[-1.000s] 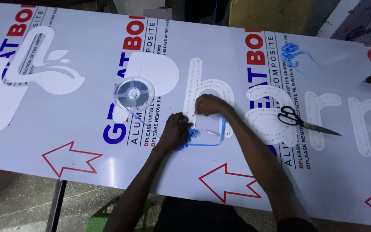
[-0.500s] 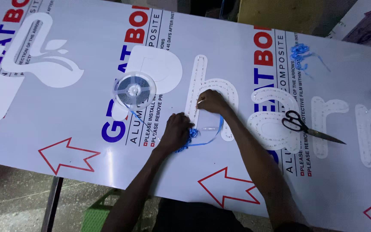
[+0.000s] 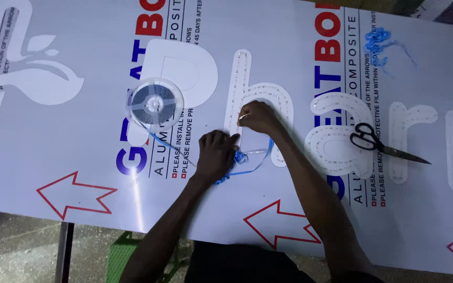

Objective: The person assembles a neon sign by threading a blue neon tube through the holes of a white letter-shaped frame on a large board. They use scissors to cut the tube and continue threading it through the frame.

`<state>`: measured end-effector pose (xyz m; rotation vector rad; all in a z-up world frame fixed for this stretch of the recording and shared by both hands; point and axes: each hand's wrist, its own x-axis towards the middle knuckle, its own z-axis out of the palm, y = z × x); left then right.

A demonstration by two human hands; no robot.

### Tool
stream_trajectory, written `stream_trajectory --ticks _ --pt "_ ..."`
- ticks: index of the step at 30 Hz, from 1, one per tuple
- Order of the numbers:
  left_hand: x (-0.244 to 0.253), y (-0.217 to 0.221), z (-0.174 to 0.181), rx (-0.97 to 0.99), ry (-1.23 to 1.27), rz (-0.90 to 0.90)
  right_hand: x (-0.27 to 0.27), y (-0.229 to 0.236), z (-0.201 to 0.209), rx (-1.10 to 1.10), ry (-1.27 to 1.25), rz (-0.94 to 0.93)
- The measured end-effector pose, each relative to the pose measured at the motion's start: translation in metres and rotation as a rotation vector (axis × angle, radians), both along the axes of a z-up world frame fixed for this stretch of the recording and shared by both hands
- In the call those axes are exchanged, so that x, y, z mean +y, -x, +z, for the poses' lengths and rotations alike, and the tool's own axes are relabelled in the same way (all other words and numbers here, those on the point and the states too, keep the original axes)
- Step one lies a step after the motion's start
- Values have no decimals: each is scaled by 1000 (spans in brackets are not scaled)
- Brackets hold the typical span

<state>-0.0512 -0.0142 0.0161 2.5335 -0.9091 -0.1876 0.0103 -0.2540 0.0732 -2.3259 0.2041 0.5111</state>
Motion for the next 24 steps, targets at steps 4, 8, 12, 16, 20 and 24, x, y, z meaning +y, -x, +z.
stream_trajectory --ticks 4,8,12,16,20,24 --pt "-6 -8 9 -44 60 15 -8 -4 -23 -55 -41 2" --pt "-11 -22 -12 -45 81 27 -4 8 -11 -109 -91 -78" --pt "-8 -23 -14 -78 181 13 -5 14 -34 -208 -167 -116" --pt "-11 -17 1 -40 145 20 -18 16 -91 -376 -274 -92" --pt "-12 -2 9 -101 69 53 -11 55 -47 -529 -287 -35" --pt "-13 2 21 -94 59 60 -42 78 -40 -749 -319 12"
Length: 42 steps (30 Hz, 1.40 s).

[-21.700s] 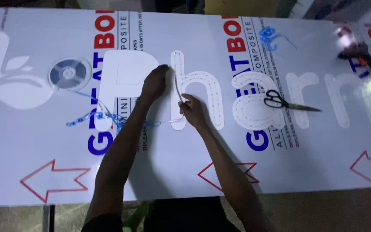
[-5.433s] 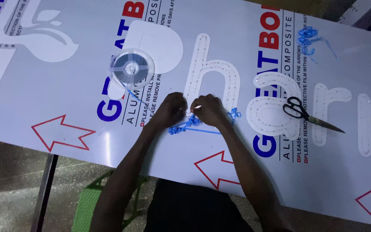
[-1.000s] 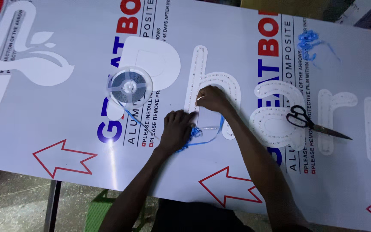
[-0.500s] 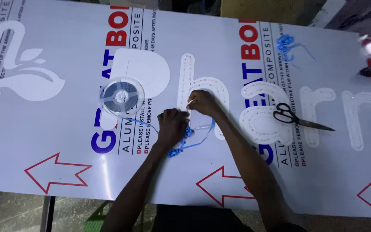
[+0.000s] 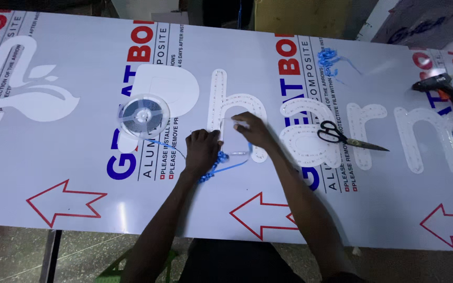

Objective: The person assembles a neon sign by threading a blue neon tube through the holes of a white letter-shaped frame on a large board. They use scissors to cut the tube and continue threading it through the frame.

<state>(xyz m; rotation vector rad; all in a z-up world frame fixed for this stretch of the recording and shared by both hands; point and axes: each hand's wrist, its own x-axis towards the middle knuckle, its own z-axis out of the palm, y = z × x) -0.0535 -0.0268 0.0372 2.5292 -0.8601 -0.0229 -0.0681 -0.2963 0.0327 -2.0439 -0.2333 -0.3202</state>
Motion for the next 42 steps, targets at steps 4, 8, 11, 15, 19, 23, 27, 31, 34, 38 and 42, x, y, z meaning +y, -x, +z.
stream_trajectory --ticks 4,8,11,15,19,23,27,31,34,38,42 --pt "-1 0 -4 1 -12 16 -65 21 -8 176 105 -165" --pt "-4 3 -2 -31 -12 18 -142 63 -14 203 541 -473" --pt "-5 6 1 -38 13 29 -207 96 -38 144 868 -634" --pt "-7 10 7 -32 26 63 -242 126 -32 484 922 -774" --pt "-4 8 -5 -24 0 69 -269 128 -31 610 872 -683" --pt "-7 3 -4 -37 182 70 -265 135 -2 504 853 -543" --pt "-14 53 117 226 489 -10 -246 138 23 223 930 -495" --pt "-9 8 14 209 703 180 -181 129 88 -115 761 -351" --pt "-38 34 30 307 773 219 -107 121 137 -331 464 -231" --pt "-74 55 48 909 1109 50 -13 104 134 -135 -22 29" --pt "-66 53 46 1168 1352 83 59 86 56 -496 497 184"
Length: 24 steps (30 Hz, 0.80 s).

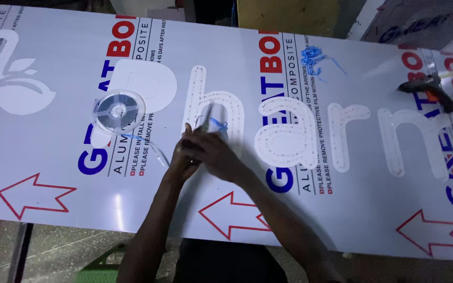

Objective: The person assembles a neon sign by threading a blue neon tube through the holes of a white letter-shaped frame on a large board. They use scissors to cut the tube and continue threading it through the frame.

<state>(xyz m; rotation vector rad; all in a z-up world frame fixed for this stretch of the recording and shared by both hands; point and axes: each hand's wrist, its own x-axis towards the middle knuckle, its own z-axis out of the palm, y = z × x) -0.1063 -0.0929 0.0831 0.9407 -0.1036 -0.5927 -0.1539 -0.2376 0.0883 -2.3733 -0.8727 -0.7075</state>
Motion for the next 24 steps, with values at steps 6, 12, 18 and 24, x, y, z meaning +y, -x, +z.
stream_trajectory --ticks 6,12,18,24 --pt "48 -39 -14 155 55 242 56 13 29 276 -664 47" --pt "82 -42 18 -220 -86 125 84 -19 -46 775 -1081 -55" --pt "93 -49 0 -394 -183 -85 103 -13 -78 894 -1166 -77" --pt "104 -52 30 -586 -274 -271 92 3 -64 874 -1120 -112"
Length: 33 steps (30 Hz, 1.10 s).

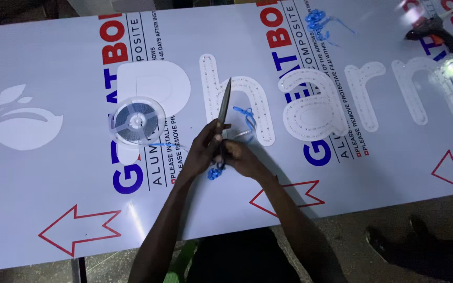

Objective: The person assembles a neon sign by threading a blue neon tube through the holes of a white letter-shaped frame on a large board. They use scissors to cut the tube and continue threading it through the frame.

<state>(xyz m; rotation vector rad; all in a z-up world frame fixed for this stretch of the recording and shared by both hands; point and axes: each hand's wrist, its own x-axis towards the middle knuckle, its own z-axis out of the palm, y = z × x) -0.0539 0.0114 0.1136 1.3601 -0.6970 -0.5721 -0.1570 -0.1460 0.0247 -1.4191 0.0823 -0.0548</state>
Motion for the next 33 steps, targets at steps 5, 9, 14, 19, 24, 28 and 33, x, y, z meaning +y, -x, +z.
stream_trajectory --ticks 5,9,14,19,24,28,33 --pt "-2 -4 -74 -393 -301 66 -42 0 69 -64 -38 -132" --pt "-6 20 -67 -794 -827 -38 -91 2 48 -127 -19 -273" --pt "-28 10 -74 -709 -748 189 -134 -3 -21 -150 34 -331" --pt "-40 -45 -49 -238 -418 328 -143 -1 -60 -172 96 -345" --pt "-27 -150 -23 -366 90 746 -132 7 -40 -227 219 -364" --pt "-14 -148 -20 -734 -537 953 -130 8 -33 -255 251 -334" --pt "-55 -80 -61 -708 -445 438 -128 5 -33 -233 338 -328"
